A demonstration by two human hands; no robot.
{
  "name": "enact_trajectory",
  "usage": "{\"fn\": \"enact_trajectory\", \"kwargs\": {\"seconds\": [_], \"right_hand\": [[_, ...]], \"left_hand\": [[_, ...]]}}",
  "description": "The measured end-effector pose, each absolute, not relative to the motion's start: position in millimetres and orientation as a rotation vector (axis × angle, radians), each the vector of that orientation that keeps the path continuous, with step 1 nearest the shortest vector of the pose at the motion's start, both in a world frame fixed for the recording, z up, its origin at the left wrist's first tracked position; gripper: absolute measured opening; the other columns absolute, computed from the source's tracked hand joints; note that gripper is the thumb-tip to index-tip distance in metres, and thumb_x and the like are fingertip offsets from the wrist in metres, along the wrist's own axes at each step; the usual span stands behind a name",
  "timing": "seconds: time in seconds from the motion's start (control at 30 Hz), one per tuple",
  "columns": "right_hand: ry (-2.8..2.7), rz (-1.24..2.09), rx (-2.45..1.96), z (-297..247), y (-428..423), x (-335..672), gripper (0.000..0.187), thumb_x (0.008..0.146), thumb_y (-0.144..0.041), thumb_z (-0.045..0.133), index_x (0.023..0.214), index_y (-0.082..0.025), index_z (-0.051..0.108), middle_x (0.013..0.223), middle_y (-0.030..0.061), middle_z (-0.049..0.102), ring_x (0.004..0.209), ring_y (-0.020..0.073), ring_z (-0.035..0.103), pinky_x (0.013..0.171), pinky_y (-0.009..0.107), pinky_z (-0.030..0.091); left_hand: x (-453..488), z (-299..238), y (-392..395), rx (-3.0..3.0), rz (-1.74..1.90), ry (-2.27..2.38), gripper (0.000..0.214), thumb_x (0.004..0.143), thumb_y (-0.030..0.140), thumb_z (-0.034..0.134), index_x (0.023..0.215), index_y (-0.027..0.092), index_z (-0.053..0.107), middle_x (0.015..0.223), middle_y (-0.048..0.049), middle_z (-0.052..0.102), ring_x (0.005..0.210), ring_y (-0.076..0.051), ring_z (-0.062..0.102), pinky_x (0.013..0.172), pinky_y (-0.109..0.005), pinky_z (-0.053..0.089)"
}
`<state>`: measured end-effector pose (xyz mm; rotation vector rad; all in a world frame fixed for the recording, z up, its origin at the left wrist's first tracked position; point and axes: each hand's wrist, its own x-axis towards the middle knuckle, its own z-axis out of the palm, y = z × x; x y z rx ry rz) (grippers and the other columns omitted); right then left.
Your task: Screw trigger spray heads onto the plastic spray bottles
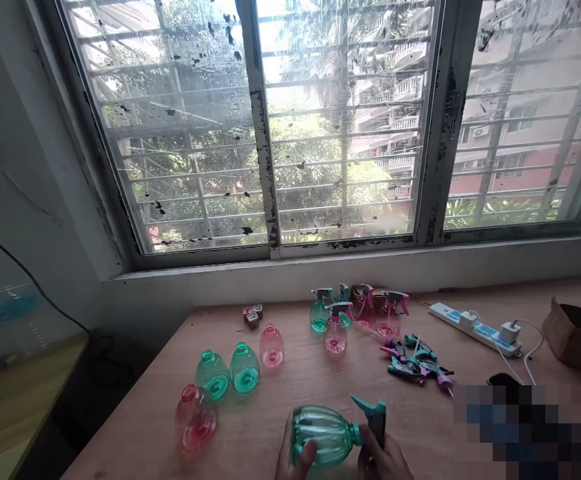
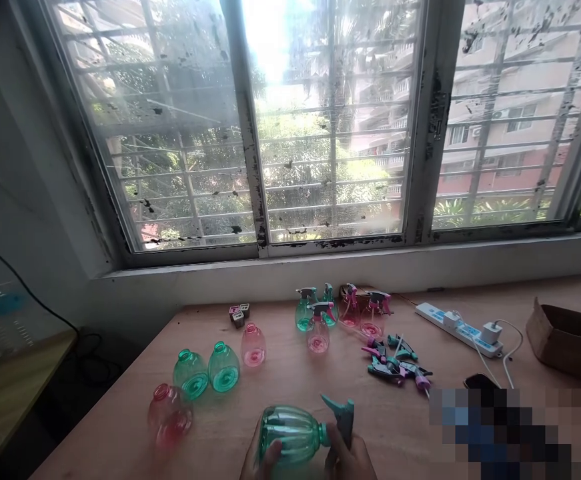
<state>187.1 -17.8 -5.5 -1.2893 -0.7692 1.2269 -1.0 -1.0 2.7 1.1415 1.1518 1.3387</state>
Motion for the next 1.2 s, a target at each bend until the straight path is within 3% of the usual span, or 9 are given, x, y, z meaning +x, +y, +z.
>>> {"fn": "enact_trajectory", "kwargs": {"seconds": [0.17,0.3,0.4,0.57,0.67,0.8,0.97,1.07,1.2], "right_hand": [[-0.775,1.338,-1.302,-1,-18,191,0.066,0.067,-0.085,0.056,0.055,-0.019,0.056,0.031,-0.004,0.046,0.025,0.0099,0.038,0.031,0.021,0.022],[-0.868,1.269,-1.284,-2,-22,201,0.064,0.072,-0.081,0.056,0.054,-0.02,0.053,0.034,-0.0065,0.043,0.024,0.0072,0.031,0.029,0.02,0.02],[-0.9,1.132,-1.232,2,-19,206,0.061,0.073,-0.078,0.059,0.055,-0.021,0.052,0.039,-0.0071,0.043,0.031,0.0081,0.035,0.035,0.022,0.024],[-1.005,0.892,-1.137,23,-9,204,0.048,0.067,-0.062,0.078,0.086,-0.02,0.065,0.067,-0.0025,0.063,0.052,0.014,0.051,0.049,0.026,0.041],[-1.131,0.815,-1.134,33,-7,192,0.044,0.071,-0.055,0.079,0.097,-0.02,0.069,0.087,0.0037,0.072,0.075,0.0225,0.064,0.069,0.033,0.052],[-1.332,0.689,-1.129,40,-5,171,0.032,0.083,-0.047,0.071,0.104,-0.023,0.07,0.096,0.0046,0.073,0.093,0.0265,0.065,0.085,0.037,0.05],[-1.486,0.482,-1.101,36,26,151,0.024,0.088,-0.044,0.067,0.102,-0.025,0.069,0.105,0.006,0.071,0.103,0.0282,0.061,0.093,0.041,0.046],[-1.51,0.386,-1.105,26,60,147,0.025,0.092,-0.045,0.062,0.106,-0.025,0.068,0.105,0.0066,0.071,0.103,0.0279,0.062,0.092,0.043,0.048],[-1.453,0.258,-1.171,11,111,143,0.026,0.097,-0.037,0.058,0.114,-0.018,0.063,0.11,0.0064,0.068,0.1,0.024,0.065,0.089,0.046,0.053]], "left_hand": [[-2,17,-13,1.147,1.281,1.17,0.069,0.074,0.051,0.076,0.13,0.015,0.061,0.14,-0.0125,0.061,0.146,-0.036,0.034,0.123,-0.044,0.017],[1,18,-20,1.284,1.136,1.141,0.078,0.085,0.053,0.064,0.147,0.012,0.04,0.157,-0.0154,0.04,0.15,-0.032,0.024,0.124,-0.043,0.013],[4,9,-17,1.427,1.048,1.078,0.076,0.09,0.055,0.054,0.149,0.013,0.033,0.157,-0.0177,0.039,0.148,-0.03,0.029,0.122,-0.046,0.021],[5,-2,-10,1.576,1.009,1.04,0.083,0.072,0.044,0.08,0.142,0.018,0.043,0.14,-0.0151,0.059,0.13,-0.031,0.054,0.111,-0.043,0.042],[7,-8,-8,1.663,1.037,1.174,0.088,0.07,0.047,0.08,0.143,0.016,0.042,0.146,-0.0197,0.051,0.139,-0.037,0.042,0.116,-0.052,0.032],[13,-13,-6,1.814,1.034,1.354,0.092,0.067,0.053,0.079,0.141,0.01,0.045,0.15,-0.0239,0.043,0.148,-0.042,0.023,0.121,-0.06,0.01],[17,-12,-9,1.996,0.949,1.393,0.071,0.09,0.043,0.054,0.151,0.013,0.032,0.159,-0.0203,0.034,0.151,-0.033,0.022,0.122,-0.056,0.014],[16,-11,-11,2.071,0.862,1.4,0.068,0.091,0.035,0.051,0.15,0.008,0.032,0.159,-0.0226,0.033,0.15,-0.033,0.025,0.121,-0.054,0.019],[16,-9,-12,2.137,0.769,1.395,0.068,0.091,0.039,0.051,0.149,0.005,0.036,0.156,-0.0221,0.038,0.148,-0.034,0.029,0.121,-0.055,0.02]]}}
